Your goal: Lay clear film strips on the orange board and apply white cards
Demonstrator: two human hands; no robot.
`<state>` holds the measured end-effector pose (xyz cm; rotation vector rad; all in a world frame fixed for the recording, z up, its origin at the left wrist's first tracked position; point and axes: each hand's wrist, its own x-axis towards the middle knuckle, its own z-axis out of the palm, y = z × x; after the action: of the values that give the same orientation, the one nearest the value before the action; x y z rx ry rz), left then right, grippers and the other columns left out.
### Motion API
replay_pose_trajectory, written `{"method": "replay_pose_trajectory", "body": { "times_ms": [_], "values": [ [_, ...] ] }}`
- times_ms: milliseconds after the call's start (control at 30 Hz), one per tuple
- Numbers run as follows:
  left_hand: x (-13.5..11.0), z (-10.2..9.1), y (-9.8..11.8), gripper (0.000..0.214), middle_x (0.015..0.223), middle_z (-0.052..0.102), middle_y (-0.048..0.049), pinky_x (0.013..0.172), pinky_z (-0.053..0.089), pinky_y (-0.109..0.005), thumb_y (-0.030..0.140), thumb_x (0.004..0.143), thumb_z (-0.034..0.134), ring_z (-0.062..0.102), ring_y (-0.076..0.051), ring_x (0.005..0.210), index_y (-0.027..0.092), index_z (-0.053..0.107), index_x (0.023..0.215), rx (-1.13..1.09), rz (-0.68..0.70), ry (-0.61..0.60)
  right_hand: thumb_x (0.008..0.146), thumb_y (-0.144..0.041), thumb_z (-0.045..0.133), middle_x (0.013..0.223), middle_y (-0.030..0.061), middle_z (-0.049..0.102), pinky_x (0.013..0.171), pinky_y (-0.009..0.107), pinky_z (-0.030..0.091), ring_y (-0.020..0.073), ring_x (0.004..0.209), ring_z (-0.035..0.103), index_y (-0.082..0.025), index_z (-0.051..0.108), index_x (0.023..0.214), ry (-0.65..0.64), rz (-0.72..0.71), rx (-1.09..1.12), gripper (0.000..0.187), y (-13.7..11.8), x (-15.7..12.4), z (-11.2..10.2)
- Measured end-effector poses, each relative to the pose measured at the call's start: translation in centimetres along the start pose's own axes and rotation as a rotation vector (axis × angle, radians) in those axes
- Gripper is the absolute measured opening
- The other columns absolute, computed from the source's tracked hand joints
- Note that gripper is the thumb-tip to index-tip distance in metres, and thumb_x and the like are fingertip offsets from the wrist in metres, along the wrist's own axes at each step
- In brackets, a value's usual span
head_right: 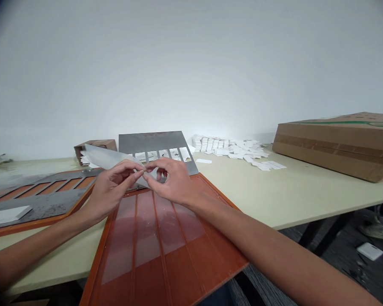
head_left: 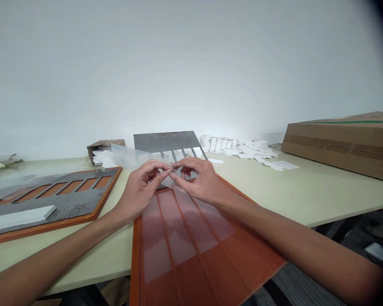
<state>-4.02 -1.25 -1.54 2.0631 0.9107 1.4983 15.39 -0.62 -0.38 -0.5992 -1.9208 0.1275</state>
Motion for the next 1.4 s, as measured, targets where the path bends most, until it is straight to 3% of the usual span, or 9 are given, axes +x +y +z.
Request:
{"method": "replay_pose_trajectory", "body": {
  "times_ms": [233,400,633,767,933,1067,1167,1300,1400],
  "values": [
    [0.1,-0.1,-0.2,0.010,0.102,0.066,-0.0012,0.067,0.041,-0.027,0.032,0.097,0.065,0.056,-0.014,0.080,0.027,0.073,0.101,0.050,0.061,0.000,0.090,-0.019,0.067,0.087,0.0038,0.078,0.060,0.025,0.056,0.0120,0.066,0.066,-0.020,0.077,0.097,0.215,-0.242,-0.053,0.012,0.7,-0.2,0.5],
    [0.0,0.0,-0.2,0.012,0.099,0.065,-0.0008,0.067,0.041,-0.027,0.029,0.098,0.063,0.054,-0.013,0.076,0.027,0.073,0.103,0.104,0.107,-0.017,0.092,-0.012,0.063,0.090,0.0066,0.078,0.072,0.025,0.062,0.0143,0.080,0.074,-0.017,0.076,0.098,0.233,-0.428,-0.124,0.016,1.9,-0.3,0.9],
    [-0.2,0.2,0.0,0.012,0.098,0.065,-0.0019,0.068,0.042,-0.028,0.029,0.099,0.061,0.055,-0.014,0.078,0.025,0.072,0.102,0.143,0.135,0.013,0.093,-0.011,0.062,0.095,0.0071,0.079,0.076,0.024,0.062,0.0139,0.084,0.074,-0.016,0.074,0.103,0.250,-0.438,-0.175,0.016,1.5,-0.5,1.0],
    [-0.2,0.4,-0.1,0.012,0.100,0.066,-0.0030,0.066,0.042,-0.029,0.030,0.099,0.062,0.057,-0.016,0.081,0.025,0.073,0.101,0.134,0.117,0.054,0.092,-0.012,0.065,0.091,0.0069,0.078,0.066,0.022,0.061,0.0128,0.075,0.073,-0.014,0.073,0.105,0.275,-0.420,-0.220,0.016,1.5,-0.6,1.1],
    [-0.2,0.3,-0.1,0.014,0.100,0.067,-0.0030,0.069,0.044,-0.028,0.025,0.099,0.061,0.059,-0.015,0.083,0.026,0.074,0.103,0.173,0.181,0.039,0.095,-0.011,0.059,0.096,0.0086,0.078,0.070,0.024,0.061,0.0152,0.083,0.074,-0.014,0.070,0.108,0.210,-0.495,-0.327,0.017,2.0,-0.9,1.1],
    [-0.4,0.2,-0.1,0.020,0.097,0.067,-0.0028,0.069,0.046,-0.026,0.016,0.099,0.058,0.061,-0.014,0.084,0.025,0.074,0.105,0.262,0.304,0.017,0.098,-0.009,0.051,0.098,0.0121,0.076,0.069,0.027,0.060,0.0177,0.084,0.073,-0.010,0.067,0.112,0.067,-0.535,-0.452,0.022,2.2,-1.0,0.8],
    [-0.5,0.2,-0.2,0.021,0.094,0.067,-0.0034,0.069,0.047,-0.025,0.012,0.099,0.056,0.061,-0.014,0.083,0.023,0.074,0.105,0.318,0.366,0.021,0.100,-0.010,0.047,0.094,0.0131,0.074,0.069,0.028,0.059,0.0181,0.081,0.070,-0.009,0.068,0.105,-0.033,-0.536,-0.515,0.022,2.0,-1.0,0.6],
    [-0.7,0.4,-0.2,0.021,0.094,0.067,-0.0047,0.072,0.049,-0.026,0.010,0.098,0.054,0.062,-0.015,0.084,0.020,0.071,0.107,0.357,0.395,0.027,0.101,-0.011,0.043,0.085,0.0105,0.072,0.064,0.028,0.055,0.0164,0.073,0.066,-0.011,0.067,0.095,-0.054,-0.557,-0.601,0.024,2.1,-1.0,0.6],
    [-0.7,0.5,-0.1,0.022,0.093,0.066,-0.0045,0.073,0.049,-0.026,0.009,0.099,0.053,0.062,-0.015,0.083,0.019,0.071,0.105,0.375,0.416,0.034,0.100,-0.008,0.043,0.086,0.0105,0.071,0.068,0.029,0.056,0.0176,0.077,0.066,-0.011,0.066,0.097,-0.068,-0.571,-0.638,0.024,2.4,-1.1,0.8]
  ]
}}
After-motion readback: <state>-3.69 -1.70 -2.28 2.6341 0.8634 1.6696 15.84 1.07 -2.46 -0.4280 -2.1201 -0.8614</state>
